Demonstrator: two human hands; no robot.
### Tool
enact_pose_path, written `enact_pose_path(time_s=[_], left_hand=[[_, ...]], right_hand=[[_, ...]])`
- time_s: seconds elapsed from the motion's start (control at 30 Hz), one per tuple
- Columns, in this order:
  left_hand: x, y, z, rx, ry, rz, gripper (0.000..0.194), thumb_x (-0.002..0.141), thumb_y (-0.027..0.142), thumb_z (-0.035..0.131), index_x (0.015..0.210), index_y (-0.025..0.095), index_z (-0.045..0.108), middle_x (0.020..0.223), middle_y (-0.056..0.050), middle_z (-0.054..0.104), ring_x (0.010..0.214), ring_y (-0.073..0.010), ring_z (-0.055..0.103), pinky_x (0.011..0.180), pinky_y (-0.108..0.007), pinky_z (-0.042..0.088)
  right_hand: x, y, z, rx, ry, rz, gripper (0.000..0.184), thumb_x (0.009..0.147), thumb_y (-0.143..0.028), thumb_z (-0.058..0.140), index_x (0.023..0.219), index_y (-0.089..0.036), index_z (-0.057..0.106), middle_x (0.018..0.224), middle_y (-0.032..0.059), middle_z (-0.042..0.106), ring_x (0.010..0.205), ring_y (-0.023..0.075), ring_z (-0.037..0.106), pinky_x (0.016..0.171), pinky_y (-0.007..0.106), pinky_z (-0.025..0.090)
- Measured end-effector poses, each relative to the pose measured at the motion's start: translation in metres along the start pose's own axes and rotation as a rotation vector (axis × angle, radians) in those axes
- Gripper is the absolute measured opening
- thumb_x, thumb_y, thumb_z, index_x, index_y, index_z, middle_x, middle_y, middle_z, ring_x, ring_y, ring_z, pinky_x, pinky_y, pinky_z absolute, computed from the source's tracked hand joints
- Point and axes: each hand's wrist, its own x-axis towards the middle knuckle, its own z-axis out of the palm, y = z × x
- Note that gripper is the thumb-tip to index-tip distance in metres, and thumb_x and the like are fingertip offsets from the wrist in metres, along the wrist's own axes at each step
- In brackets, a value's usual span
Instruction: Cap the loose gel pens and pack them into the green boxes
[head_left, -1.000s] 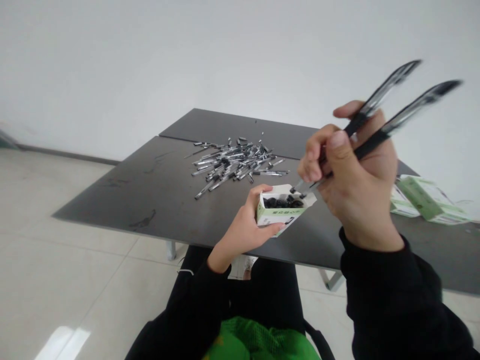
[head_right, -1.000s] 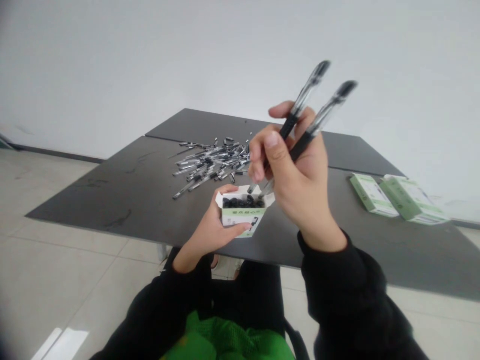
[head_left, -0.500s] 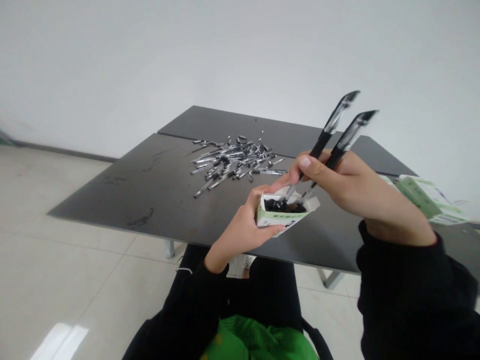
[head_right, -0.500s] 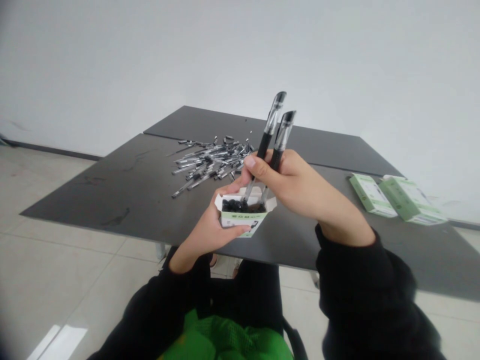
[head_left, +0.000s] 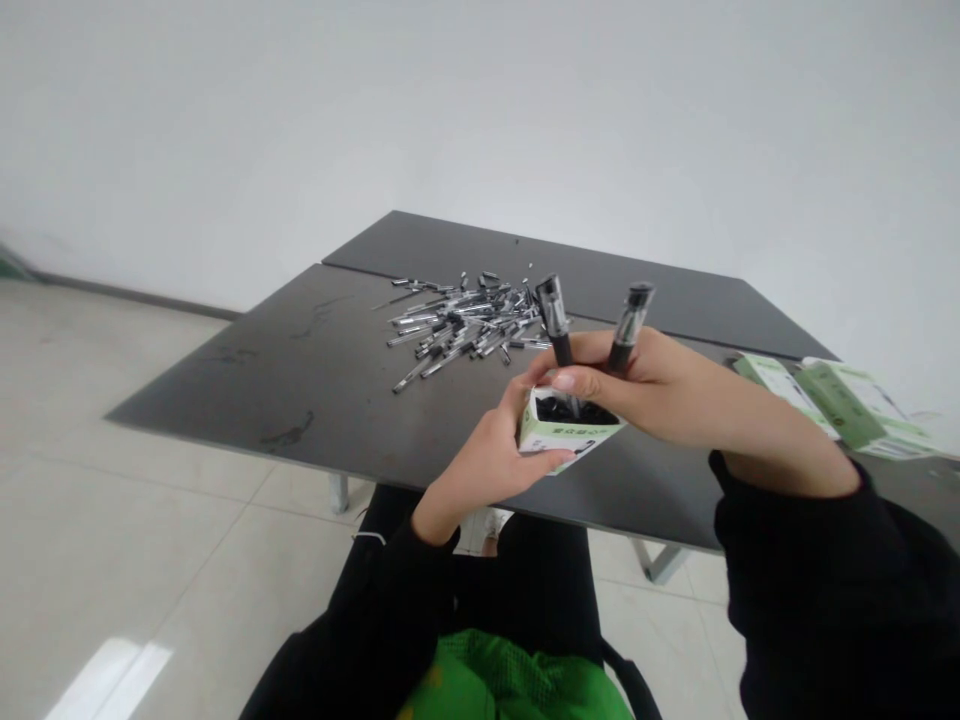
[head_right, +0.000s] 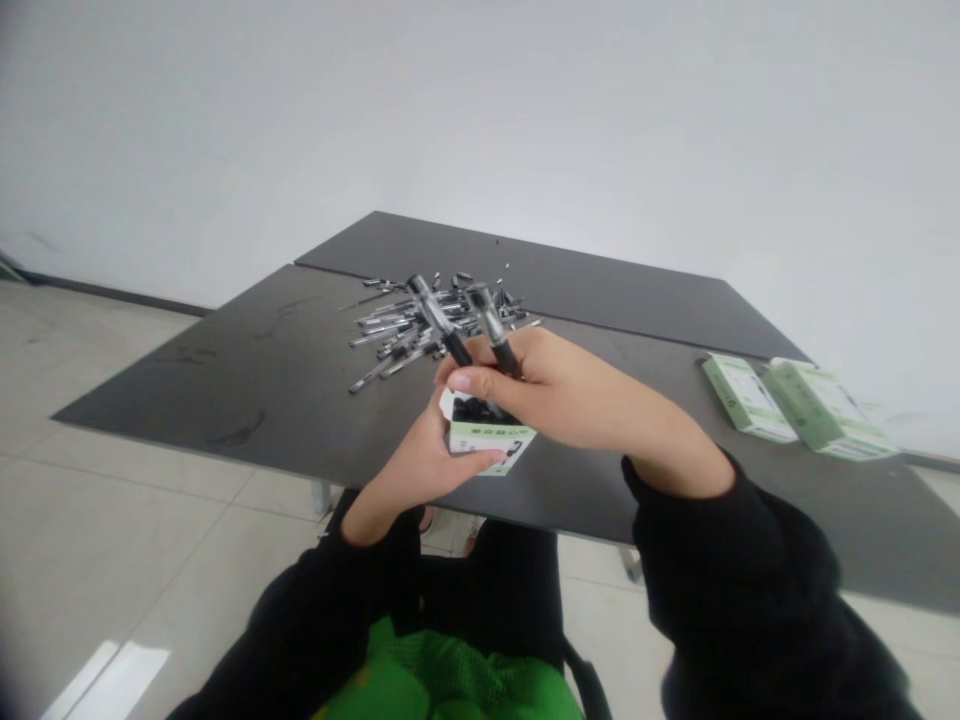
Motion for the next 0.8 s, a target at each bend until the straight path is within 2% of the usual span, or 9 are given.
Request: enact_pose_path(time_s=[0.17, 0.3, 0.47, 0.63, 0.8], left_hand=[[0.000, 0.001, 0.000, -0.020, 0.016, -0.005, 0.070, 0.077, 0.025, 0.079, 0.137, 0.026, 0.044, 0.123, -0.004, 0.068, 0.110, -0.0246, 0.068, 0.097, -0.038, 0.054], [0.001, -0.001, 0.001, -0.023, 0.016, 0.008, 0.070, 0.077, 0.025, 0.079, 0.137, 0.026, 0.044, 0.125, -0.005, 0.067, 0.110, -0.0245, 0.068, 0.097, -0.038, 0.054], [0.000, 0.000, 0.001, -0.032, 0.010, -0.018, 0.069, 0.077, 0.025, 0.079, 0.136, 0.026, 0.044, 0.121, -0.004, 0.068, 0.106, -0.0234, 0.069, 0.093, -0.036, 0.055], [-0.001, 0.004, 0.001, -0.028, 0.018, -0.047, 0.068, 0.078, 0.025, 0.079, 0.136, 0.027, 0.045, 0.117, -0.002, 0.069, 0.103, -0.0216, 0.069, 0.091, -0.033, 0.055], [-0.001, 0.006, 0.001, -0.031, 0.011, -0.061, 0.068, 0.077, 0.025, 0.078, 0.136, 0.028, 0.045, 0.118, -0.002, 0.070, 0.103, -0.0214, 0.070, 0.091, -0.033, 0.054]], right_hand=[[0.005, -0.002, -0.002, -0.011, 0.072, 0.003, 0.032, 0.096, -0.053, 0.061, 0.098, -0.021, 0.067, 0.078, -0.0003, 0.061, 0.069, 0.0146, 0.055, 0.060, 0.027, 0.043], [0.008, -0.005, -0.001, -0.008, -0.013, 0.060, 0.035, 0.097, -0.052, 0.058, 0.083, -0.020, 0.063, 0.069, -0.0011, 0.056, 0.062, 0.0134, 0.051, 0.056, 0.027, 0.039], [0.015, -0.019, -0.011, -0.176, -0.037, 0.138, 0.034, 0.098, -0.038, 0.058, 0.068, -0.021, 0.055, 0.057, -0.0036, 0.043, 0.053, 0.0114, 0.041, 0.052, 0.028, 0.032], [0.030, -0.033, -0.018, -0.358, -0.103, 0.138, 0.031, 0.096, -0.031, 0.059, 0.067, -0.021, 0.054, 0.055, -0.0031, 0.046, 0.053, 0.0114, 0.043, 0.053, 0.029, 0.030], [0.021, -0.031, -0.015, -0.498, -0.051, 0.156, 0.029, 0.092, -0.030, 0.061, 0.065, -0.021, 0.055, 0.055, -0.0025, 0.049, 0.052, 0.0114, 0.041, 0.054, 0.030, 0.029]])
